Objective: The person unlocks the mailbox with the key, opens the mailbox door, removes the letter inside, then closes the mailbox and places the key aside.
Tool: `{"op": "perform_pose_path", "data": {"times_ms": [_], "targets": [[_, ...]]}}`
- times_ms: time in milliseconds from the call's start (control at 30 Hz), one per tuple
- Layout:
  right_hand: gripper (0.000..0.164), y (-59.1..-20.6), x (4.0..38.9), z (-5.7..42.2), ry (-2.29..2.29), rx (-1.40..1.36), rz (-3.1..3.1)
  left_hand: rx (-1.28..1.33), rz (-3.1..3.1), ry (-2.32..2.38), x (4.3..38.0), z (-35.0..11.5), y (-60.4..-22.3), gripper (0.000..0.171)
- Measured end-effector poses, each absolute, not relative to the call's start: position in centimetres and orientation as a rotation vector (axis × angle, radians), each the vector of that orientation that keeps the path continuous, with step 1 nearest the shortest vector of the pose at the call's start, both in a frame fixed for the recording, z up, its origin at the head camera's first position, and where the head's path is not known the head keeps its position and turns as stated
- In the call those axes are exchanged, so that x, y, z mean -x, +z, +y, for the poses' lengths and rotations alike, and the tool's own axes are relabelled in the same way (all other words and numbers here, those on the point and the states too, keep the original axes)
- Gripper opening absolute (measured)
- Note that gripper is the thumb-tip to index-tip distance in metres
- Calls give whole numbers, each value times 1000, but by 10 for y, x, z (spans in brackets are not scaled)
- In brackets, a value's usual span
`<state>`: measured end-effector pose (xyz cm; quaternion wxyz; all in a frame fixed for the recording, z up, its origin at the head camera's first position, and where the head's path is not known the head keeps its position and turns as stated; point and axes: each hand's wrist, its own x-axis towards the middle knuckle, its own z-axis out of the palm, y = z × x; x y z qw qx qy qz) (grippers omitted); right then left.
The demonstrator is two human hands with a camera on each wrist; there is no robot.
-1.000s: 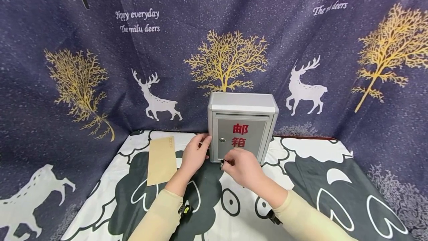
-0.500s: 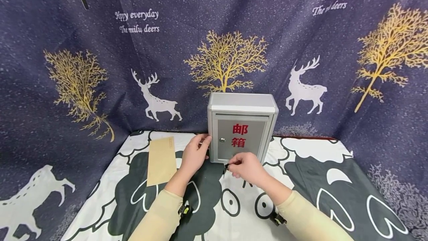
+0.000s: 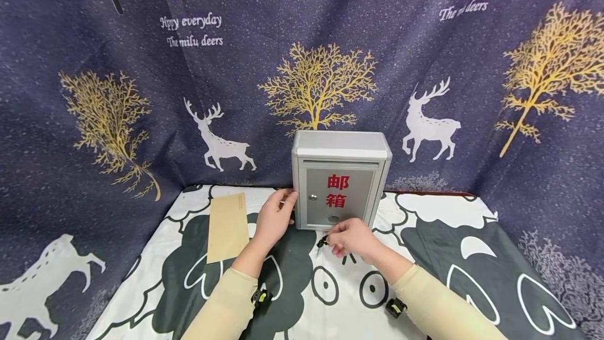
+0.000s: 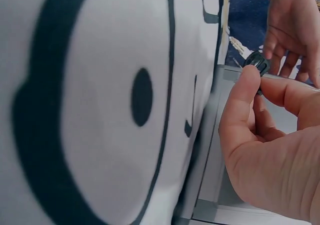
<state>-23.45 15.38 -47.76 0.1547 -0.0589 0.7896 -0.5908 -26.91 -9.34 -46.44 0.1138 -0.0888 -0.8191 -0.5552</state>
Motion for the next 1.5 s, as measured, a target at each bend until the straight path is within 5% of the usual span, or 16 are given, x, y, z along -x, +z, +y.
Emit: {"op": "perform_pose_path", "data": {"times_ms": [933, 1500], "targets": [[10, -492, 240, 158, -1580, 42, 2300, 251, -2408, -1653, 268, -93, -464, 45], [28, -486, 233, 153, -1319, 98, 2554, 261, -2410, -1657, 268, -94, -464, 45]]}}
